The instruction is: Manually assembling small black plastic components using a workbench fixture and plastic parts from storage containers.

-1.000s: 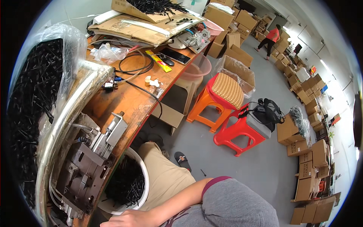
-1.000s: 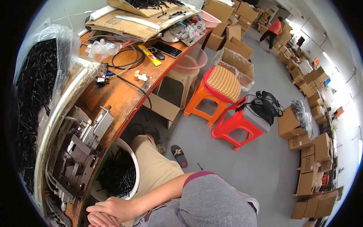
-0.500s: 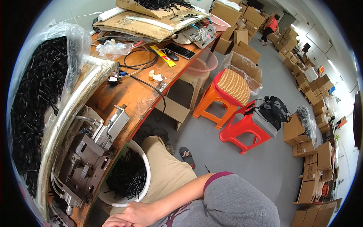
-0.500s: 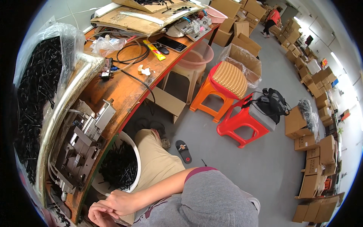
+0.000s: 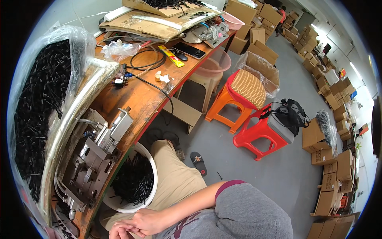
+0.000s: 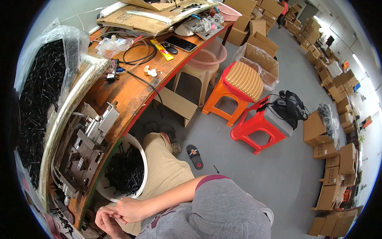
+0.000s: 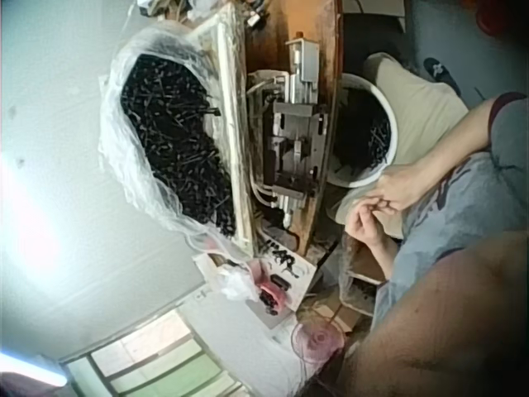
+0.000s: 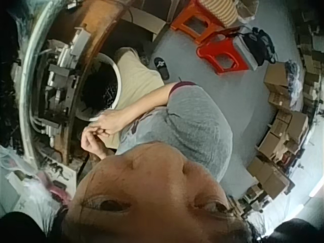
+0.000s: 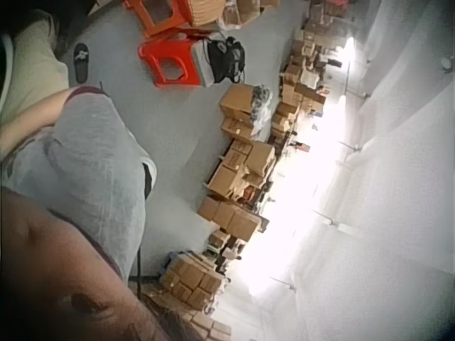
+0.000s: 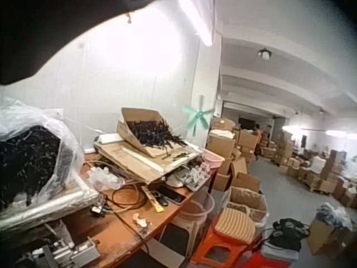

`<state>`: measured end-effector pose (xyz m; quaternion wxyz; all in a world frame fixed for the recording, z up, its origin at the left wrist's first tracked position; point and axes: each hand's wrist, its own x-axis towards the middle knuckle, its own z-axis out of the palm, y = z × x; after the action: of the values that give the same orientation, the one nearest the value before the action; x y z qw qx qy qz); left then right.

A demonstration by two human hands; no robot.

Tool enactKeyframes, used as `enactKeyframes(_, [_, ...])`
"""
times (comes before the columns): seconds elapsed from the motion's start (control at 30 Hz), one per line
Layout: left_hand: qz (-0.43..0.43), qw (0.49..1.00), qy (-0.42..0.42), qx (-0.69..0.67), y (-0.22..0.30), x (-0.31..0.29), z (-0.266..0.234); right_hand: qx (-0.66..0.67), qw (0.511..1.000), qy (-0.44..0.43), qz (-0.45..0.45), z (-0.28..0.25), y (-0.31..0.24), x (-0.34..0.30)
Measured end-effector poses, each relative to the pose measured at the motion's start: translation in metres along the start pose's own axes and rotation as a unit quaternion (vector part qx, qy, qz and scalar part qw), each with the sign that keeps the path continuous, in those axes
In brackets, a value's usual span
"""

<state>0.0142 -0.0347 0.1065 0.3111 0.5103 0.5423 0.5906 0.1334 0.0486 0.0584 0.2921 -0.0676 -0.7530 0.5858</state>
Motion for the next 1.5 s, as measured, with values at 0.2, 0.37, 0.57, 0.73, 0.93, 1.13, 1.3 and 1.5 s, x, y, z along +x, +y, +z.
enactKeyframes(0.2, [-0.086,0.992,0.048,-0.075,-0.024,-0.016,-0.016,-0.008,0.999,-0.034,0.022,-0.005,-0.008,0.002])
enactKeyframes(0.37, [-0.020,0.999,0.022,-0.034,0.003,0.008,-0.005,-0.041,0.998,-0.050,0.019,-0.015,-0.001,0.010])
enactKeyframes(0.57, [0.046,0.987,0.155,0.017,-0.010,0.013,-0.016,-0.039,0.999,-0.024,0.006,-0.044,-0.021,0.047])
enactKeyframes(0.73, [-0.063,0.961,0.262,-0.060,-0.020,-0.008,-0.041,-0.040,0.999,-0.011,0.032,-0.081,-0.048,0.100])
enactKeyframes(0.93, [-0.109,0.966,0.221,-0.071,-0.033,-0.008,-0.021,-0.184,0.961,0.082,-0.192,-0.091,-0.056,0.208])
enactKeyframes(1.13, [0.041,0.975,0.087,0.201,-0.039,0.008,-0.016,-0.326,0.861,0.043,-0.387,-0.048,-0.041,0.307])
enactKeyframes(1.3, [0.061,0.969,0.046,0.236,-0.043,0.010,-0.010,-0.512,0.796,0.052,-0.320,0.002,-0.028,0.358])
enactKeyframes(1.5, [0.028,0.972,0.055,0.225,-0.046,0.000,-0.015,-0.639,0.713,0.045,-0.285,0.011,-0.025,0.394])
